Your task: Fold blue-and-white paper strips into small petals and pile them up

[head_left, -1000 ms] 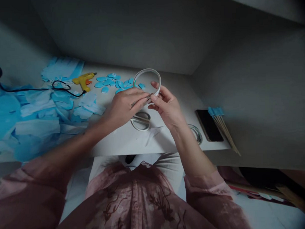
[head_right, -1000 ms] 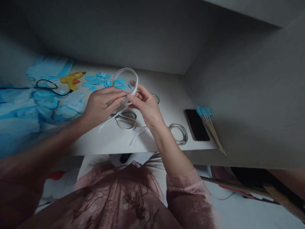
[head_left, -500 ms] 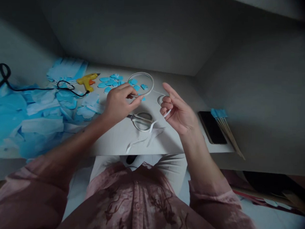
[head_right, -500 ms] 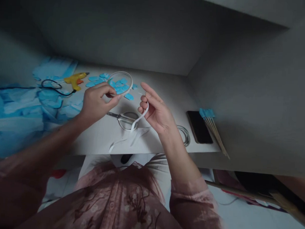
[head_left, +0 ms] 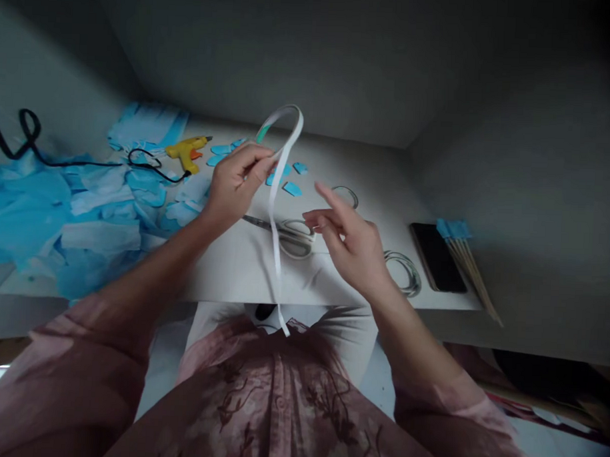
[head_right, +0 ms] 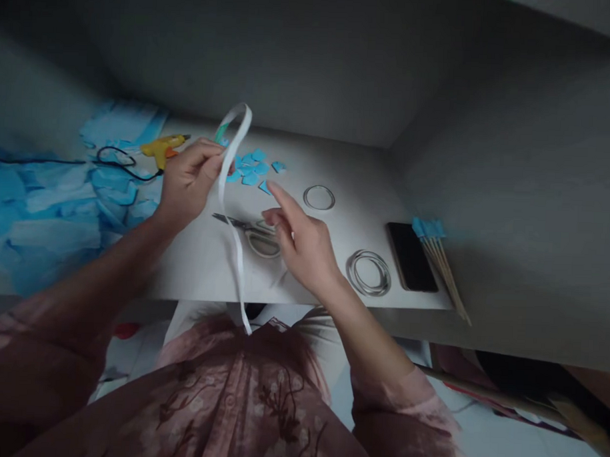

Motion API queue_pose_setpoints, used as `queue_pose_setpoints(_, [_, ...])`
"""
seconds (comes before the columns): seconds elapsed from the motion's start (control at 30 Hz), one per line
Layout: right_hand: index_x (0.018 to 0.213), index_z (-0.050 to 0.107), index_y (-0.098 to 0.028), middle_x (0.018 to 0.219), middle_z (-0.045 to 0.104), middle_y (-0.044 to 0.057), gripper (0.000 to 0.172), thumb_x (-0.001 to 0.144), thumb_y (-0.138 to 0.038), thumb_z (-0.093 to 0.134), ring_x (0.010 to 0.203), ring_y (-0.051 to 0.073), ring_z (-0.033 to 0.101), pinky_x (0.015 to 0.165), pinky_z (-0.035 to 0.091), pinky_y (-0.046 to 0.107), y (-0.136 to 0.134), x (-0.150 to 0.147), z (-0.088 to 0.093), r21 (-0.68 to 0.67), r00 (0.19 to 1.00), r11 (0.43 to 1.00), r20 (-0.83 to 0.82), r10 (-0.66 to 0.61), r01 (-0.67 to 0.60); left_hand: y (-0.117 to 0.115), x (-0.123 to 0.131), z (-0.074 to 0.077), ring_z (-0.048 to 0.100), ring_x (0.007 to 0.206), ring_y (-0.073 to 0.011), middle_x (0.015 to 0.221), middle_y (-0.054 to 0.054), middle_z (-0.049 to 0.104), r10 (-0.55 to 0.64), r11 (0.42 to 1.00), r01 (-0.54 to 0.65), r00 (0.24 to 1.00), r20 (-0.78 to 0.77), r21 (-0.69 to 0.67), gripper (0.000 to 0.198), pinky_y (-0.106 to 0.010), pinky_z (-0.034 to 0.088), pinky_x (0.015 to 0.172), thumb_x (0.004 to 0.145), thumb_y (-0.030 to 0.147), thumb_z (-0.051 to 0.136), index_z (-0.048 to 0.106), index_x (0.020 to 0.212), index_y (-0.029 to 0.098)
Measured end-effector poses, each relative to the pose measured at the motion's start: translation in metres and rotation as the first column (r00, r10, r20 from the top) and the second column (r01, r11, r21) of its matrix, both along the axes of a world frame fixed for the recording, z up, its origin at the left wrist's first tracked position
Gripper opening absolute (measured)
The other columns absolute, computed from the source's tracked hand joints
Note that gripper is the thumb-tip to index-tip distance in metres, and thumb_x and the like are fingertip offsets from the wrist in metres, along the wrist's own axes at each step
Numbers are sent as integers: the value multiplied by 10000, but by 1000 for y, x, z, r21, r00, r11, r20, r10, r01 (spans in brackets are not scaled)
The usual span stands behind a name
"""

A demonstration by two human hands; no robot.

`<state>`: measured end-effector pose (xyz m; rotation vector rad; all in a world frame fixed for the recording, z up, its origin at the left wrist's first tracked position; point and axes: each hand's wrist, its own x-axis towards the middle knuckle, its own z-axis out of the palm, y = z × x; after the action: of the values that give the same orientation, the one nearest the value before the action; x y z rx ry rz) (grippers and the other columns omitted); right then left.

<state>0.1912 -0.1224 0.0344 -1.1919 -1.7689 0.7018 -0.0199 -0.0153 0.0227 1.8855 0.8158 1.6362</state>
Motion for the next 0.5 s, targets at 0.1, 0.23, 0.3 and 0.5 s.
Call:
queue_pose_setpoints(0.1, [1289,706,-195,1219,770,125,348,1016,-192,490,1113,252,740,998,570,423,20,3,-16,43,918,997,395,35,-57,10,-5,-4,627,685,-130,846,-19,670,-66,997,72,986,152,-35,240,-302,512,682,975,467,618,715,948,249])
queue_pose_setpoints(0.23, [1282,707,-165,1267,737,159,352,973,-121,545,1154,287,706,933,563,383,37,-13,-32,-97,628,978,754,192,-182,20,-7,-8,599,622,-99,812,-4,660,-134,966,193,944,301,-173,214,-262,501,625,959,447,655,679,959,235])
queue_pose_setpoints(0.3, [1324,682,-168,1273,727,157,375,975,-138,546,1137,281,697,894,554,360,39,-21,-36,-108,549,980,816,184,-168,21,-8,-8,593,627,-91,801,5,641,-141,928,253,919,369,-275,191,-247,501,636,960,412,661,656,945,222])
queue_pose_setpoints(0.5, [1340,671,-152,1133,742,156,415,958,-172,511,1025,293,714,830,524,353,49,-18,-21,-79,470,983,870,149,-165,21,-15,-12,577,566,-78,724,28,608,-108,803,427,791,603,-416,188,-223,464,571,953,360,671,639,921,177])
